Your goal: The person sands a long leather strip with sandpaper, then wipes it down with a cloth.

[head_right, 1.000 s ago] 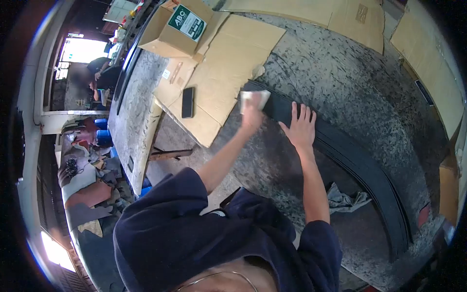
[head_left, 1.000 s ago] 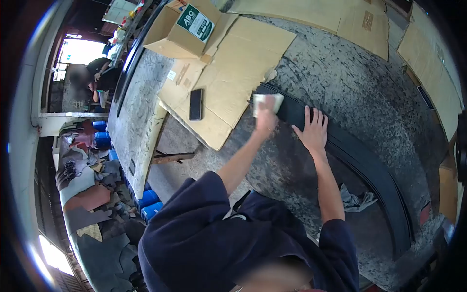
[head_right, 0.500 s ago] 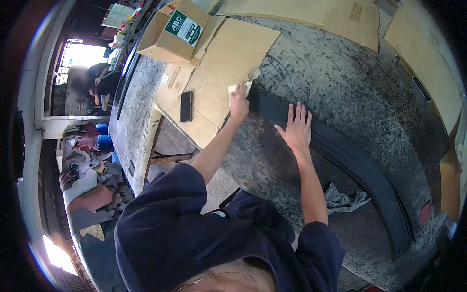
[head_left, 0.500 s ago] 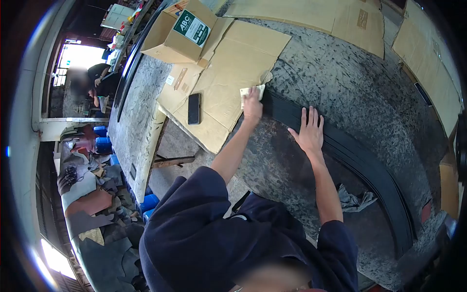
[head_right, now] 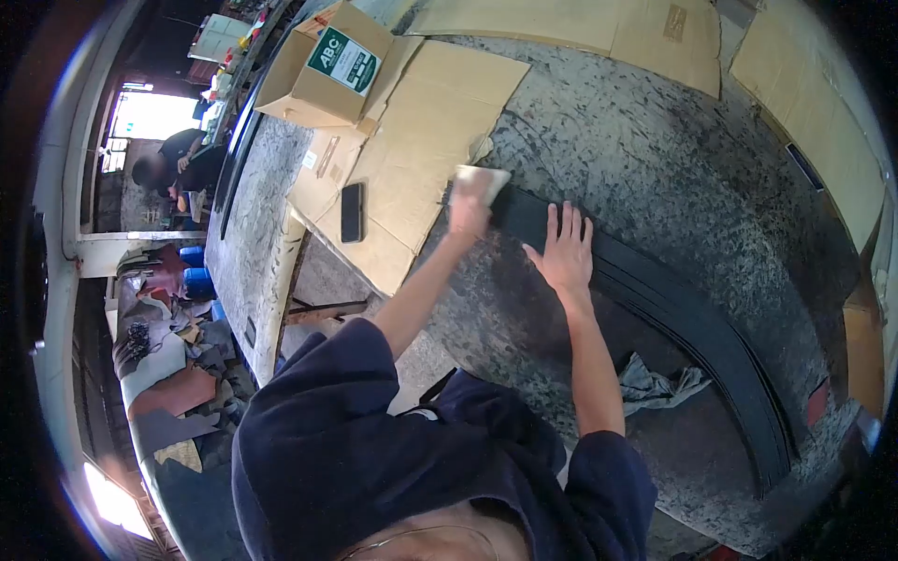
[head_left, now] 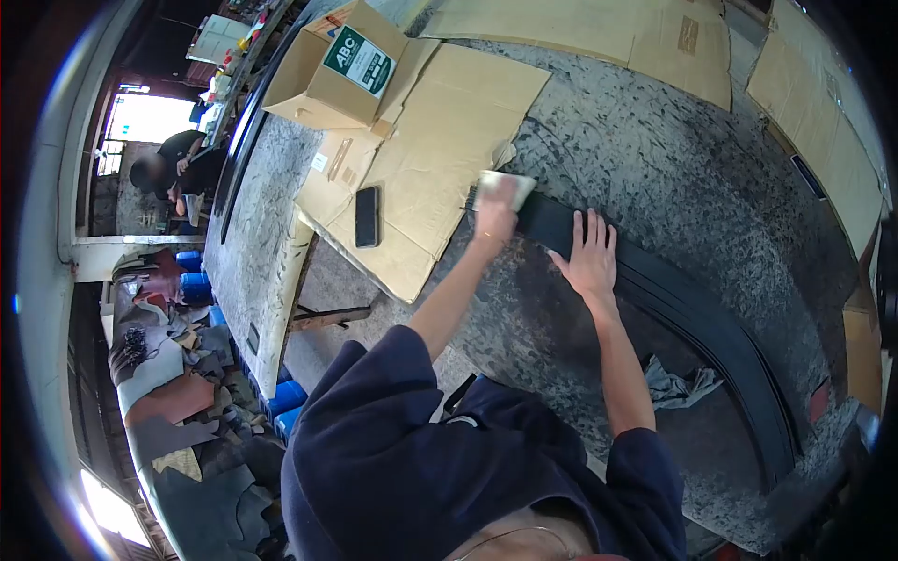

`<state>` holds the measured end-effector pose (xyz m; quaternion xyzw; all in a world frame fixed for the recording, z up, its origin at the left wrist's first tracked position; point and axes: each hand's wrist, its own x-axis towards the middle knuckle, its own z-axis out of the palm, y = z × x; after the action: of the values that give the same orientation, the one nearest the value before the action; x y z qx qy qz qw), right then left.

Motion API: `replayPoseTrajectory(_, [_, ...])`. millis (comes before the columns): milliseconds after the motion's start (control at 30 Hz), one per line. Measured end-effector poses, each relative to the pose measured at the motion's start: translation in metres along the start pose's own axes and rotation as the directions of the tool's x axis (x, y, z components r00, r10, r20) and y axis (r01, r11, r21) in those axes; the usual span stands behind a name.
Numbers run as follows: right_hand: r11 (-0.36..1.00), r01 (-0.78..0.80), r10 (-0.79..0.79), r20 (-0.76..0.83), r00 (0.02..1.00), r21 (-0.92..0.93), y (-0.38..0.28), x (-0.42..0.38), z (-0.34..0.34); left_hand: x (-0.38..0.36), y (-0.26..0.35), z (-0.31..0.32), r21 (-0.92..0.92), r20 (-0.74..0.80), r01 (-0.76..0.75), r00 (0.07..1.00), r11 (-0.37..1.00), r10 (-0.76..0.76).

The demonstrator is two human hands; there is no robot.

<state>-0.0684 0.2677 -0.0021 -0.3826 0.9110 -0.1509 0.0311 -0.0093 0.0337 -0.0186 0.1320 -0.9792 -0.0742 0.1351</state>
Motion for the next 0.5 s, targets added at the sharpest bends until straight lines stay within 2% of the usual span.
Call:
replayPoseTrajectory(67, [1.0,-0.002,0.002,-0.003,1.0,-0.018,0.007,0.0,0.0,0.027,-0.015,-0.009,-0.144,0.023,0.371,0.928,0.917,-0.372])
replayPoseTrajectory(133, [1.0,-0.018,0.018,-0.011,1.0,-0.006,0.002,0.003,0.001,0.028,-0.001,-0.003,-0.108,0.024,0.413,0.91,0.904,-0.413])
replayPoseTrajectory(167, [1.0,-0.017,0.017,-0.013,1.0,0.017,0.002,0.004,-0.001,0.017,0.0,0.01,-0.077,0.018,0.184,0.983,0.98,-0.183])
replayPoseTrajectory(200, [1.0,-0.016,0.016,-0.013,1.0,0.015,0.003,0.006,-0.002,0.0,0.011,0.018,0.011,-0.078,-0.104,0.991,0.994,0.105])
replayPoseTrajectory(267, [1.0,0.003,-0.003,-0.016,1.0,0.008,0.004,0.003,0.0,-0.009,-0.005,-0.001,-0.024,-0.049,-0.213,0.976,0.977,0.211])
replayPoseTrajectory(300, [1.0,0.004,-0.004,-0.014,1.0,0.004,0.006,0.003,0.0,-0.005,-0.012,-0.01,-0.092,0.018,0.15,0.989,0.984,-0.149])
replayPoseTrajectory(333, [1.0,0.002,-0.003,-0.031,1.0,-0.003,0.007,0.003,0.002,0.008,-0.023,-0.024,-0.261,0.155,0.506,0.862,0.822,-0.482])
replayPoseTrajectory(400, [1.0,0.008,-0.007,-0.052,0.999,0.005,0.001,0.001,0.003,0.001,-0.023,-0.022,-0.18,0.081,0.523,0.852,0.833,-0.517])
replayPoseTrajectory(467, [1.0,0.0,0.0,-0.048,0.999,0.006,0.003,0.003,0.0,-0.018,-0.013,-0.033,-0.167,0.073,0.322,0.947,0.932,-0.314])
replayPoseTrajectory(500, [1.0,-0.008,0.008,-0.04,0.999,0.024,0.002,0.004,-0.003,-0.04,-0.021,-0.021,-0.076,0.023,0.029,0.999,0.997,-0.027])
